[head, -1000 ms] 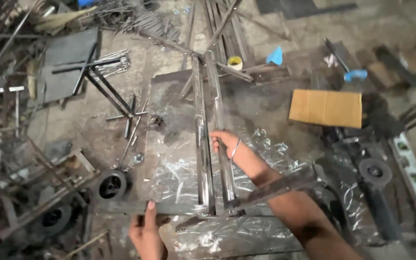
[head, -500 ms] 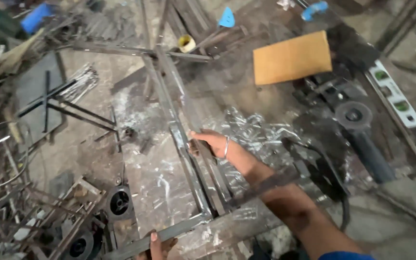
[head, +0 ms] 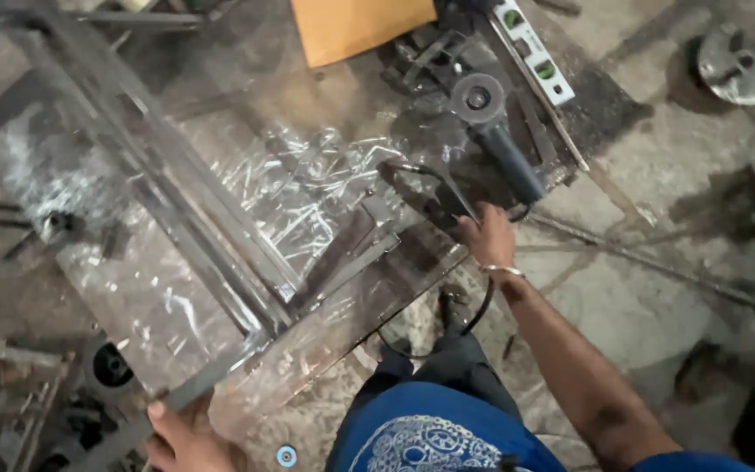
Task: The person uses an angle grinder to cut and smooth metal pieces, creating sparks. They then use a welding torch to join metal components on a workbench, producing bright flashes and smoke. The person handles metal rods and a small metal piece, positioning them for welding.
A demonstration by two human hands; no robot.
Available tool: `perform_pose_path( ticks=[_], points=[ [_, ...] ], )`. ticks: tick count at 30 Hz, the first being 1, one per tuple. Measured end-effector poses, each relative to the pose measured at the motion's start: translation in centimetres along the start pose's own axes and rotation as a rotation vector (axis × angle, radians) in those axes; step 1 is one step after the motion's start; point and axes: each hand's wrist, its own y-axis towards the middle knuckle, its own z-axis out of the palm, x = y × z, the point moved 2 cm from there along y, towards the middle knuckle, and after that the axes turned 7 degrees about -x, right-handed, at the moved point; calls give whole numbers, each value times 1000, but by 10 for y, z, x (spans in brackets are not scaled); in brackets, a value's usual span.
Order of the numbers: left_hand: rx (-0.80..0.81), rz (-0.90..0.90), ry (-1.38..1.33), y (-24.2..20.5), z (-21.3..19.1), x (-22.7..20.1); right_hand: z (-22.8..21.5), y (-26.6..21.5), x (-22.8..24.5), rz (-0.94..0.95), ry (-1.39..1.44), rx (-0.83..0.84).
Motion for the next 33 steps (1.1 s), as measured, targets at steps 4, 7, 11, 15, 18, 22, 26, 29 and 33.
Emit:
perform_pose_path(
  ticks=[4, 7, 11, 15, 18, 22, 26, 29, 33],
  points=[
    [124, -61, 10, -26, -8, -1, 21, 30, 2, -121, -200, 43],
    [140, -166, 113, -79, 4, -13, 28, 43, 8, -151, -292, 131],
    [152, -352, 166, -127, -31, 54, 29, 44, 1, -108, -340, 125],
    [111, -549, 118, -143, -114, 188, 2, 35, 4, -183, -235, 61],
    [108, -623, 117, -150, -152, 229, -5, 43, 11, -281, -147, 0],
    [69, -625, 191, -178, -148, 200, 0, 48, 15, -336, -90, -43],
    [11, -529, 183, -216, -94, 111, -20, 29, 45, -468, -47, -47],
    [6, -484, 152, -233, -70, 74, -16, 1, 53, -649, 15, 46],
    [17, -499, 159, -242, -94, 108, -9, -21, 51, -639, 71, 193]
  ],
)
